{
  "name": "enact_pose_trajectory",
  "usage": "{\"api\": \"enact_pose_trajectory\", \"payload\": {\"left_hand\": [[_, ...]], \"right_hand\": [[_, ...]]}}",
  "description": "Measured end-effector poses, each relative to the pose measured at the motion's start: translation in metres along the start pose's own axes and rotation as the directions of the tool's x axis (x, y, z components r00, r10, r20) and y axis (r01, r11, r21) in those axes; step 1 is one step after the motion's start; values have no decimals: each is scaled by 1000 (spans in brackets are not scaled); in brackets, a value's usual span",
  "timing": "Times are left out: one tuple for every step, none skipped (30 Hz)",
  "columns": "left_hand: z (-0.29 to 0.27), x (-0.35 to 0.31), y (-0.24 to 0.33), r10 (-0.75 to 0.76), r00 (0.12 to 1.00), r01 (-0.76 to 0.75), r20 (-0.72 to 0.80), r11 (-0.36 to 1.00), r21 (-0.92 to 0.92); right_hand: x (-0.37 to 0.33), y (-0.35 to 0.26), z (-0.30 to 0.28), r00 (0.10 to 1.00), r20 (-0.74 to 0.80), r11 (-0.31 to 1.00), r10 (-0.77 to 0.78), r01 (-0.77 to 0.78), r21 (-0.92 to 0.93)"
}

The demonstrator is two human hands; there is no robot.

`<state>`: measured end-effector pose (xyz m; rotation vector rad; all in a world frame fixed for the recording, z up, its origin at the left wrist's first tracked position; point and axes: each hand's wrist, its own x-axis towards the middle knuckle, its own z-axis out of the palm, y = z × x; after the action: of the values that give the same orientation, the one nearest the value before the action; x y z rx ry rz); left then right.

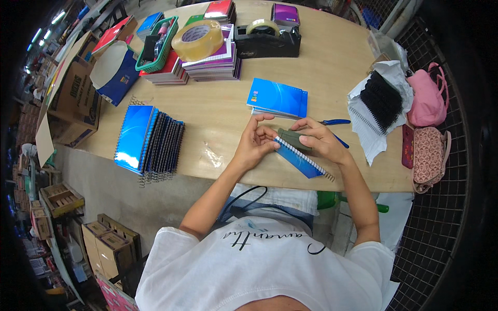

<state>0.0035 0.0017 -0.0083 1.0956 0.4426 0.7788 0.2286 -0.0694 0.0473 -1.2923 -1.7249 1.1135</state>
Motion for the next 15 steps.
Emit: {"api": "enact_pose_trajectory", "payload": {"left_hand": [[0,0,-1,14,1000,-14,5,1000,-1],[0,2,1,26,1000,-26,9,999,-25],[1,0,1,25,1000,-24,11,998,-49],[2,-3,1,24,1000,-23,13,997,-74],[5,-3,4,19,1000,-19,4,994,-105],[10,-4,8,15,1000,-15,-3,991,-135],[13,-4,11,10,1000,-11,-10,986,-166],[12,-5,15,13,999,-18,-36,990,-137],[11,-8,19,18,998,-24,-60,994,-111],[10,-11,22,19,996,-27,-91,996,-88],[11,-12,25,16,994,-24,-109,997,-74],[14,-13,28,5,993,-13,-121,998,-67],[16,-14,30,-6,991,-2,-133,998,-59],[18,-14,32,-12,991,6,-135,999,-42],[20,-14,33,-17,990,14,-137,1000,-24]], "right_hand": [[1,-1,-8,996,-90,999,-11,7,-44],[2,-3,-21,984,-175,996,-28,12,-90],[0,0,-31,965,-260,992,-37,5,-125],[4,6,-43,942,-332,961,-39,-55,-269],[11,11,-59,912,-406,906,-58,-123,-406],[14,14,-67,877,-473,827,-88,-200,-526],[6,18,-64,850,-504,751,-157,-229,-620],[1,20,-57,823,-515,664,-240,-248,-706],[-7,22,-49,793,-515,565,-325,-274,-778],[-21,27,-40,800,-565,626,-201,-339,-703],[-31,33,-29,837,-511,547,-194,-340,-765],[-42,37,-18,871,-460,461,-172,-342,-819],[-48,41,-12,901,-410,371,-144,-335,-866],[-48,45,-9,907,-367,316,-205,-293,-902],[-47,48,-11,916,-362,384,-174,-275,-881]]}}
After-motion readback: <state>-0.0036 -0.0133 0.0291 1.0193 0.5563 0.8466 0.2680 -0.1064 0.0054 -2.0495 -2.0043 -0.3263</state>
